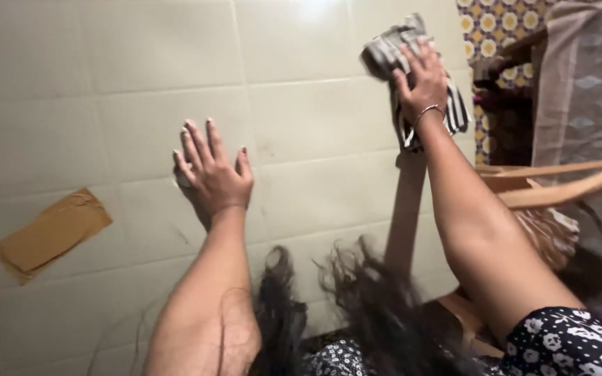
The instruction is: The person wipes a white tiled table surface with a black and white striped cloth, then folds the cloth and continues wiping. The table has a central hole and a small brown paper packet on it.
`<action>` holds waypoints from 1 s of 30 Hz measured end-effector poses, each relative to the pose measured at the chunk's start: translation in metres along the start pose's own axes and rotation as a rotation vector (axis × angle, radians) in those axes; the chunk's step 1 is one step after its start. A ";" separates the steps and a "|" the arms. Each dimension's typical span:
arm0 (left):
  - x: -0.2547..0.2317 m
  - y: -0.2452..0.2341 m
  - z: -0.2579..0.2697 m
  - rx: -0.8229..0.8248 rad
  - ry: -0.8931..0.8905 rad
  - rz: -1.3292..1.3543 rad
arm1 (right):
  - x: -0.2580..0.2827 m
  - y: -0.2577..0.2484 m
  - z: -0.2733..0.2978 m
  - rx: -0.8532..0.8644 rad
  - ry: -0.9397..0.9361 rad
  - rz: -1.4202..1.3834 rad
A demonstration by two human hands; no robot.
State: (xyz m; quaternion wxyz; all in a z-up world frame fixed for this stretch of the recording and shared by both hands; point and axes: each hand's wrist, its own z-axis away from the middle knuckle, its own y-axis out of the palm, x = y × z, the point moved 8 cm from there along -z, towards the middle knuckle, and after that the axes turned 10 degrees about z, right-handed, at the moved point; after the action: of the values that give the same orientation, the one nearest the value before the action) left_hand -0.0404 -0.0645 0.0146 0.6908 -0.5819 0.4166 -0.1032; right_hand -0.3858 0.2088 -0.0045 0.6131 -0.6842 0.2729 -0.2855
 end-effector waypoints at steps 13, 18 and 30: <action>0.004 0.003 0.001 -0.016 -0.001 0.054 | 0.236 0.030 -0.069 -0.080 0.065 -0.009; 0.005 0.007 0.002 -0.008 -0.014 -0.031 | 0.294 -0.017 0.030 -0.047 -0.306 -0.090; 0.003 0.001 -0.001 -0.020 -0.014 0.071 | 0.285 -0.008 0.115 -0.049 -0.131 -0.053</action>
State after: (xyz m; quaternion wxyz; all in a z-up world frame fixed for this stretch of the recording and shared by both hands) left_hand -0.0398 -0.0672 0.0123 0.6911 -0.5743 0.4332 -0.0701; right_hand -0.1064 0.0815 0.0093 0.6050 -0.7232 0.2209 -0.2493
